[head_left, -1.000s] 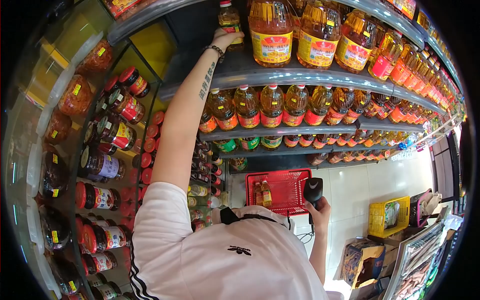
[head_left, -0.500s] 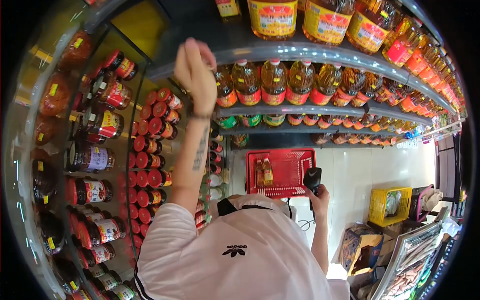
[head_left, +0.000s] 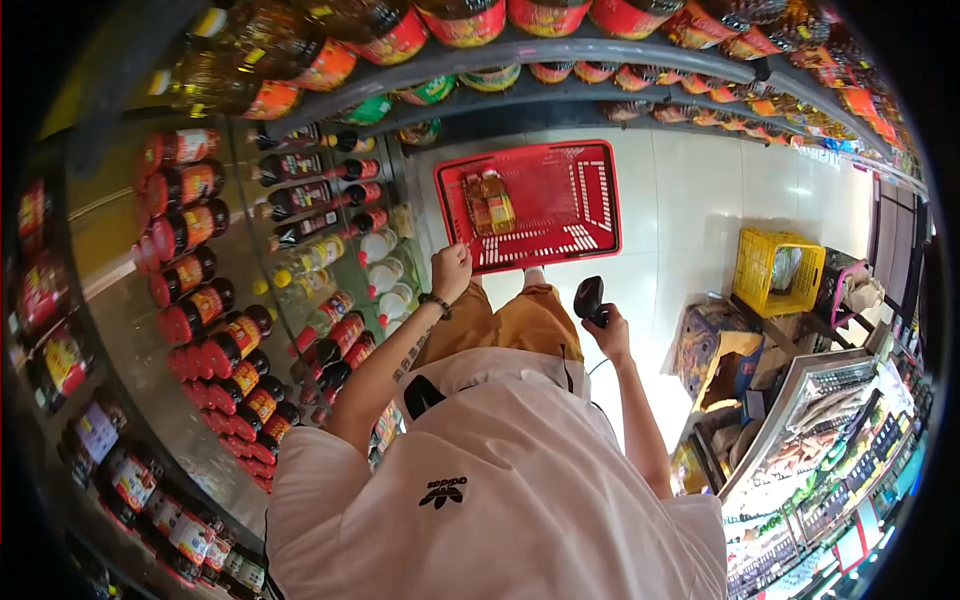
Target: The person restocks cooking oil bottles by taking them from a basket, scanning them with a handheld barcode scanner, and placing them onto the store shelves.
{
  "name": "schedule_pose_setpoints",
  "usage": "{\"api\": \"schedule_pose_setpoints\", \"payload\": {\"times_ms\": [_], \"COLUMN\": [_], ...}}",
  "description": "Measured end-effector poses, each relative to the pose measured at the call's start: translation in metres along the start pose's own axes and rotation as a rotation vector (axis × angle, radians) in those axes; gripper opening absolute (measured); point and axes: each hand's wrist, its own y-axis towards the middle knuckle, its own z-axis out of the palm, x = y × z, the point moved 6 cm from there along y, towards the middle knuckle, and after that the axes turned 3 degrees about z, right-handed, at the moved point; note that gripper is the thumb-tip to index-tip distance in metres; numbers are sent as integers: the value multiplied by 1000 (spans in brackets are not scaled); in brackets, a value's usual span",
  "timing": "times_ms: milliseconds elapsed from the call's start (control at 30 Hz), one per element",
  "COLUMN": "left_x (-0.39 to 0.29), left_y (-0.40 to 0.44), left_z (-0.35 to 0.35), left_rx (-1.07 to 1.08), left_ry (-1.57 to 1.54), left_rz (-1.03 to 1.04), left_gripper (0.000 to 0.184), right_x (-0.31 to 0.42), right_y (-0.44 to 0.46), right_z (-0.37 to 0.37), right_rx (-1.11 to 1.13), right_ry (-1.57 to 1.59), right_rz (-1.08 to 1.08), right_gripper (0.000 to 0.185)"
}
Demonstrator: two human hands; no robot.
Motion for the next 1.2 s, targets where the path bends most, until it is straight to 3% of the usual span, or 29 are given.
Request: {"api": "schedule_pose_setpoints", "payload": {"times_ms": [67, 133, 167, 267, 500, 567, 600, 700, 733, 833, 867, 967, 1033, 1100, 1133, 1200], "left_x": [25, 48, 65, 115, 160, 162, 166, 166, 156, 180, 189, 204, 209, 209, 205, 180], "left_y": [10, 24, 32, 48, 79, 89, 92, 104, 108, 118, 122, 124, 121, 116, 114, 114], "left_z": [35, 65, 85, 129, 184, 193, 197, 200, 200, 219, 230, 243, 245, 236, 229, 214], "left_rx": [102, 117, 123, 192, 45, 55, 44, -32, 50, -69, -19, -57, -11, -30, -47, -139], "left_ry": [69, 23, 13, 30, 154, -6, -34, 70, -60, -38, -84, 29, 84, -37, -36, -596], "left_rz": [-20, 24, 58, -157, -315, -304, -380, -510, -524, -382, -410, -426, -489, -501, -496, -367], "left_gripper": [11, 6, 6, 13, 14, 21, 37, 51, 71, 81, 86, 87, 88, 64, 64, 58], "right_x": [-30, -55, -66, -97, -130, -135, -140, -145, -148, -148, -149, -153, -158, -149, -141, -110], "right_y": [-6, -14, -15, -21, -39, -45, -48, -54, -56, -57, -59, -59, -61, -59, -53, -41], "right_z": [12, 21, 24, 30, 32, 37, 40, 51, 54, 62, 64, 67, 68, 63, 61, 52], "right_rx": [27, 60, 79, 114, 81, 72, 71, 103, 112, 136, 136, 103, 79, 71, 61, 64], "right_ry": [-19, -20, -14, 19, 127, 180, 195, 230, 226, 217, 206, 178, 204, 174, 151, 156], "right_rz": [62, 112, 148, 243, 393, 458, 464, 497, 491, 469, 473, 436, 427, 393, 352, 298], "right_gripper": [42, 42, 42, 46, 37, 34, 35, 33, 33, 35, 35, 34, 47, 46, 45, 44]}}
